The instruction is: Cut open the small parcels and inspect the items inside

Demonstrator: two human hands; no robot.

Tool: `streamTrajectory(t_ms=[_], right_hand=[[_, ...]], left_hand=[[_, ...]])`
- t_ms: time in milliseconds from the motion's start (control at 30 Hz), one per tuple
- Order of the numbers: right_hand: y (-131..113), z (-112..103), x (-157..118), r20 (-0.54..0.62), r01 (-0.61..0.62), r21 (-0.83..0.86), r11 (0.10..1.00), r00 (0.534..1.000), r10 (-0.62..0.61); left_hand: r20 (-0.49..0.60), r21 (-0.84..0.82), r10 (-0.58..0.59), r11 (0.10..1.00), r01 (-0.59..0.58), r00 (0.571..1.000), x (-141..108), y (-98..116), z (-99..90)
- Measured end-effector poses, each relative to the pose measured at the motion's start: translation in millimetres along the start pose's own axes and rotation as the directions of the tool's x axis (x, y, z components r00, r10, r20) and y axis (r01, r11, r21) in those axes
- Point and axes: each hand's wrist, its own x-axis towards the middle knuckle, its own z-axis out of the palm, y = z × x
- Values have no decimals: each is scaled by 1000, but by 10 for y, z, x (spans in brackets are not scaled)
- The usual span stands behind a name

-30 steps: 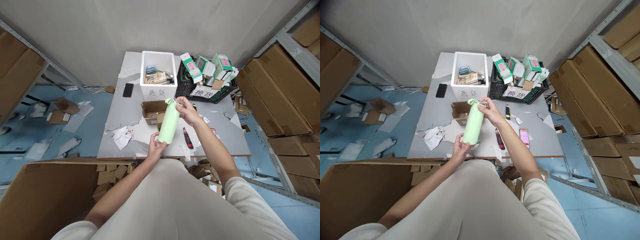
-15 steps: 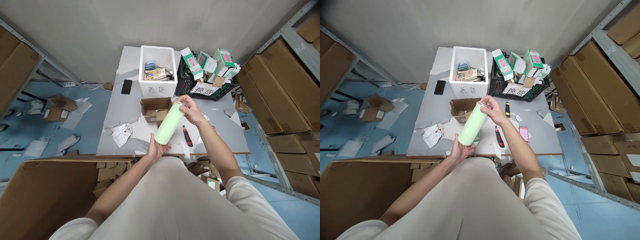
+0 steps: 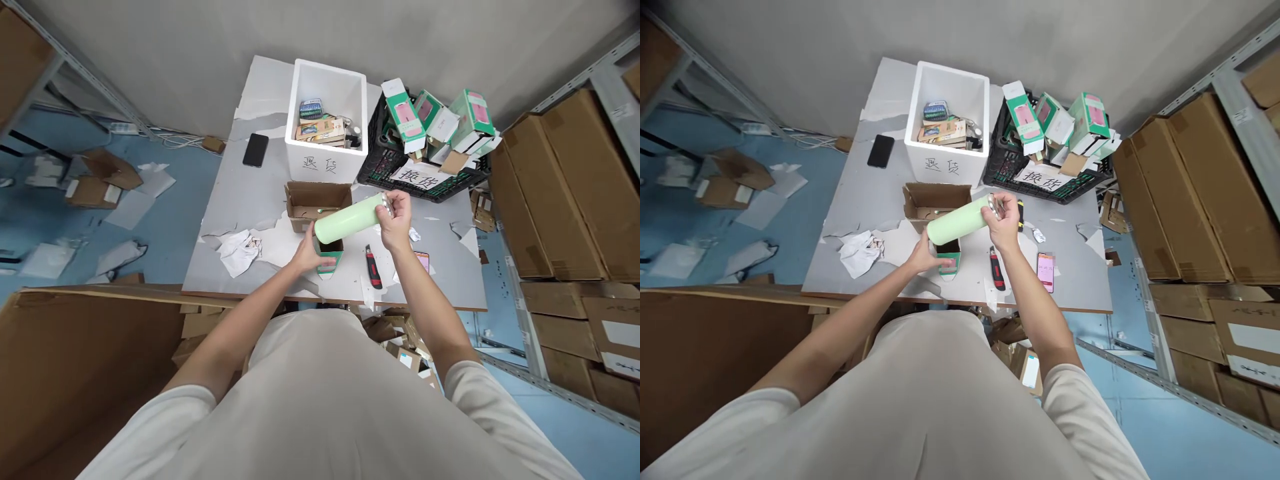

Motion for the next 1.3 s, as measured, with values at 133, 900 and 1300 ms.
streamTrajectory(t_ms=[133, 900, 1300], right_hand=[[51, -60, -107, 6, -32, 2, 999, 999, 32], [-127, 313, -743, 565, 338, -563, 754, 823, 53], [154, 441, -985, 591, 455, -781, 427, 760, 271]], left_hand=[[-19, -54, -1, 999, 0, 1000, -20, -55, 43], [-92, -77, 44, 996, -51, 995, -385, -102, 239], [-85, -105, 50, 993, -59, 995, -499, -204, 279]])
